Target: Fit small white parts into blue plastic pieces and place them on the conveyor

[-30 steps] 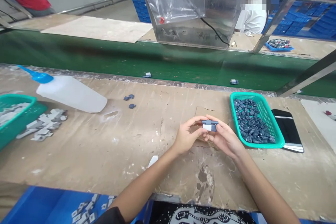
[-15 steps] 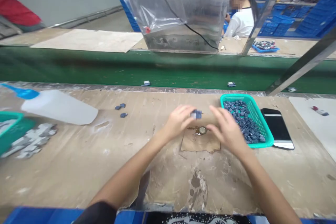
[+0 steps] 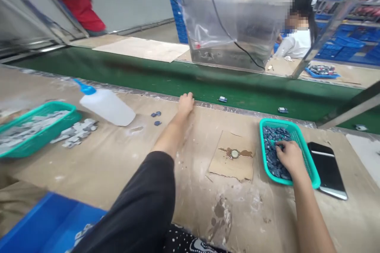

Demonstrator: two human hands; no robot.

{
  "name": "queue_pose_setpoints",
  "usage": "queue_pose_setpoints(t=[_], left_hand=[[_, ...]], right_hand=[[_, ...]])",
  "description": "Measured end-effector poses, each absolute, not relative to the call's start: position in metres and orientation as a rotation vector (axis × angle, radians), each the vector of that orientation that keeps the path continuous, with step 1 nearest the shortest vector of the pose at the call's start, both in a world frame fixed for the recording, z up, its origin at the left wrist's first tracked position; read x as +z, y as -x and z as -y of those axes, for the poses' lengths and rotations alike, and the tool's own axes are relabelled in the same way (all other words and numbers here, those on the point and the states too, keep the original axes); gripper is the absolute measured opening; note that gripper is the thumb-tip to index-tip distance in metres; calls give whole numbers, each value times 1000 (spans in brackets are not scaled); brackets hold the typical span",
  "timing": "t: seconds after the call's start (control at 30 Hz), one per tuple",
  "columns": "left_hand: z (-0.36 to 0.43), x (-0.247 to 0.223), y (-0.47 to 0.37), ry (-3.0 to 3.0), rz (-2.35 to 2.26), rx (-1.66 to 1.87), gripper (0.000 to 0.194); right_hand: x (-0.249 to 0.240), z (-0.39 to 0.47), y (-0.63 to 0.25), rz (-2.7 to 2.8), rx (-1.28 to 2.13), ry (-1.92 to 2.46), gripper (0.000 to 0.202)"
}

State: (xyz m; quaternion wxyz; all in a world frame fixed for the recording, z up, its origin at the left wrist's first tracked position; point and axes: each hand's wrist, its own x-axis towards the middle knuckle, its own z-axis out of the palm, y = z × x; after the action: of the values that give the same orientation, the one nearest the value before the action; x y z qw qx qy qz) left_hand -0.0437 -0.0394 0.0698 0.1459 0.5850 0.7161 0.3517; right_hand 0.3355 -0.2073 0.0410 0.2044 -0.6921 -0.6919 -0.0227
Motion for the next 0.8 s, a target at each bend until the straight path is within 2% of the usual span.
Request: queue_pose_setpoints(t=[0.1,0.17,0.23,0.3,0.4,0.53,0.67,0.8], left_hand=[[42,77,43,-1657,-1978,1056,15],[54,80,36,-1497,-1838,1289,10],[78,80,27,-1087,-1532,1590,3],[112,78,16,-592,-1216,1692,11],[160,75,2,-161,-1061,1601,19],[187,74,-9,-180,-1028,1468,18],[192,67,-20,-384,-966,1419,22],[200,62,-30,-492,-880,1246,14]], right_hand=[[44,208,-335,1842,-58,2003,18],[46,209,-333,1795,-58,2022,16],[49,211,-332,1766,-54,2010,17],[56,214,-330,1759,-55,1971,23],[68,219,-324,1643,44,1756,27],[83,228,-298,1533,313,1395,18],[86,239,-257,1990,393,1279,12],[77,236,-228,2337,361,1267,20]])
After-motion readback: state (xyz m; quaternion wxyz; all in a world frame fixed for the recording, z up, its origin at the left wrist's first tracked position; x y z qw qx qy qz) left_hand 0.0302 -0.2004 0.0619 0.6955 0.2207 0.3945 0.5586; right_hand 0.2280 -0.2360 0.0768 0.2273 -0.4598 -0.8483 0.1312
